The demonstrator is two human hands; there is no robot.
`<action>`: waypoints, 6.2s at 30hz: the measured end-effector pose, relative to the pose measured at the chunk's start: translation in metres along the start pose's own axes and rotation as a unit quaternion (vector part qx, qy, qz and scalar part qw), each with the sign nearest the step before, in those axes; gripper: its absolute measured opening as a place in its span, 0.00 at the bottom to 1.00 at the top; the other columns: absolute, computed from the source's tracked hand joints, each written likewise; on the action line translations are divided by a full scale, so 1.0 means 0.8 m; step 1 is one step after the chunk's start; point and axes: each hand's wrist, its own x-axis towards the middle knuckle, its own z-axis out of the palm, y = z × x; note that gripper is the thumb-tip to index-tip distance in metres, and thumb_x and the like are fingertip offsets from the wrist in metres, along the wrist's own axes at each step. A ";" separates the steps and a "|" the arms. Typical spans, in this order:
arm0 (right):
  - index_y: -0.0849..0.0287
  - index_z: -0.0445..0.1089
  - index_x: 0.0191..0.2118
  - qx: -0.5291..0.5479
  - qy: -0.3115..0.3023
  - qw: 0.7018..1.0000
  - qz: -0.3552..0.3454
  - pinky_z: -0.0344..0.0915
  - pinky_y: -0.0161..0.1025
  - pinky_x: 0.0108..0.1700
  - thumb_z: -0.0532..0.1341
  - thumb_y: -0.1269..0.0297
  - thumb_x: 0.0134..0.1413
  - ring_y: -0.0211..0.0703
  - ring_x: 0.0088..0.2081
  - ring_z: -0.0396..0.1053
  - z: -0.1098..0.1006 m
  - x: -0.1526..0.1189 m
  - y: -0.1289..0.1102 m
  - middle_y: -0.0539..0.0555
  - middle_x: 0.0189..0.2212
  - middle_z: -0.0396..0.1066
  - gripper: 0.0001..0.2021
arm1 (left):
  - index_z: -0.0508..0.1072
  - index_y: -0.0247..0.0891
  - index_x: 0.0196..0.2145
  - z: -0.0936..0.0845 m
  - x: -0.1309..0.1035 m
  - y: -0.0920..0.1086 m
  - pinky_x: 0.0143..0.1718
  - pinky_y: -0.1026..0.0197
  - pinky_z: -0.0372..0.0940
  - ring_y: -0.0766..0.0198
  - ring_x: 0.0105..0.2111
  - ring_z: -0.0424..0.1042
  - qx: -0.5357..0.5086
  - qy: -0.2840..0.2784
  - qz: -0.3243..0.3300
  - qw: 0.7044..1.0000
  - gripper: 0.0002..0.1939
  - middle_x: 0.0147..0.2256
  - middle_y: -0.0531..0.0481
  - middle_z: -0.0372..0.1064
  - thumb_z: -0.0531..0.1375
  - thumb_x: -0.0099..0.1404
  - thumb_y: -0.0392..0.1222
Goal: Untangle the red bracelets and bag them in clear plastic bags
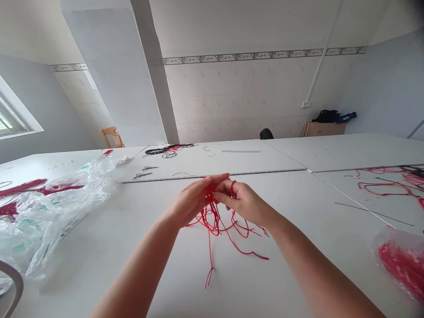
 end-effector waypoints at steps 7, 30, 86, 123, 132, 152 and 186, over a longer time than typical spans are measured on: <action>0.54 0.65 0.37 -0.017 -0.054 0.998 0.011 0.52 0.38 0.31 0.61 0.43 0.65 0.37 0.29 0.53 0.001 -0.010 -0.013 0.47 0.29 0.59 0.18 | 0.80 0.41 0.56 0.009 -0.013 0.012 0.48 0.53 0.69 0.49 0.51 0.74 0.077 0.027 0.016 0.997 0.22 0.51 0.39 0.77 0.56 0.75 0.54; 0.56 0.58 0.27 -0.193 -0.074 0.975 0.075 0.44 0.38 0.25 0.59 0.49 0.65 0.37 0.25 0.47 -0.061 -0.039 -0.024 0.48 0.25 0.51 0.20 | 0.79 0.40 0.43 0.024 -0.001 -0.002 0.25 0.59 0.44 0.65 0.23 0.43 0.151 0.059 -0.018 0.987 0.18 0.23 0.57 0.46 0.61 0.70 0.58; 0.54 0.70 0.37 -0.278 0.139 0.947 -0.078 0.58 0.36 0.28 0.60 0.67 0.62 0.36 0.27 0.62 -0.019 -0.029 -0.027 0.46 0.29 0.70 0.02 | 0.76 0.38 0.36 0.023 -0.010 0.016 0.27 0.62 0.51 0.67 0.25 0.53 0.331 0.128 0.018 0.935 0.07 0.27 0.55 0.59 0.61 0.68 0.44; 0.55 0.72 0.35 -0.090 0.036 0.992 -0.080 0.62 0.39 0.37 0.58 0.45 0.67 0.42 0.36 0.64 -0.035 -0.022 -0.020 0.52 0.34 0.68 0.19 | 0.68 0.39 0.28 0.022 -0.016 0.020 0.26 0.62 0.49 0.67 0.24 0.51 0.322 0.127 0.037 0.938 0.11 0.25 0.55 0.54 0.63 0.66 0.44; 0.58 0.73 0.36 -0.037 -0.056 0.998 0.000 0.53 0.36 0.28 0.56 0.43 0.69 0.35 0.25 0.51 -0.036 -0.019 -0.016 0.45 0.22 0.54 0.22 | 0.80 0.38 0.37 0.011 -0.012 0.015 0.24 0.63 0.52 0.68 0.27 0.61 0.192 0.079 0.002 0.978 0.15 0.33 0.47 0.72 0.64 0.69 0.53; 0.54 0.76 0.48 0.270 0.117 0.954 -0.065 0.45 0.39 0.22 0.54 0.46 0.66 0.36 0.21 0.40 -0.047 -0.003 -0.013 0.45 0.21 0.54 0.21 | 0.79 0.42 0.56 0.011 -0.005 0.014 0.55 0.55 0.71 0.50 0.66 0.63 -0.119 -0.006 -0.042 0.992 0.23 0.62 0.43 0.71 0.54 0.75 0.57; 0.53 0.76 0.41 0.047 -0.032 0.998 0.007 0.59 0.40 0.41 0.66 0.51 0.62 0.40 0.36 0.62 -0.015 -0.010 -0.016 0.49 0.34 0.68 0.12 | 0.77 0.43 0.59 0.007 -0.009 0.010 0.67 0.44 0.51 0.45 0.68 0.57 -0.017 -0.064 -0.018 0.998 0.30 0.62 0.43 0.70 0.48 0.76 0.63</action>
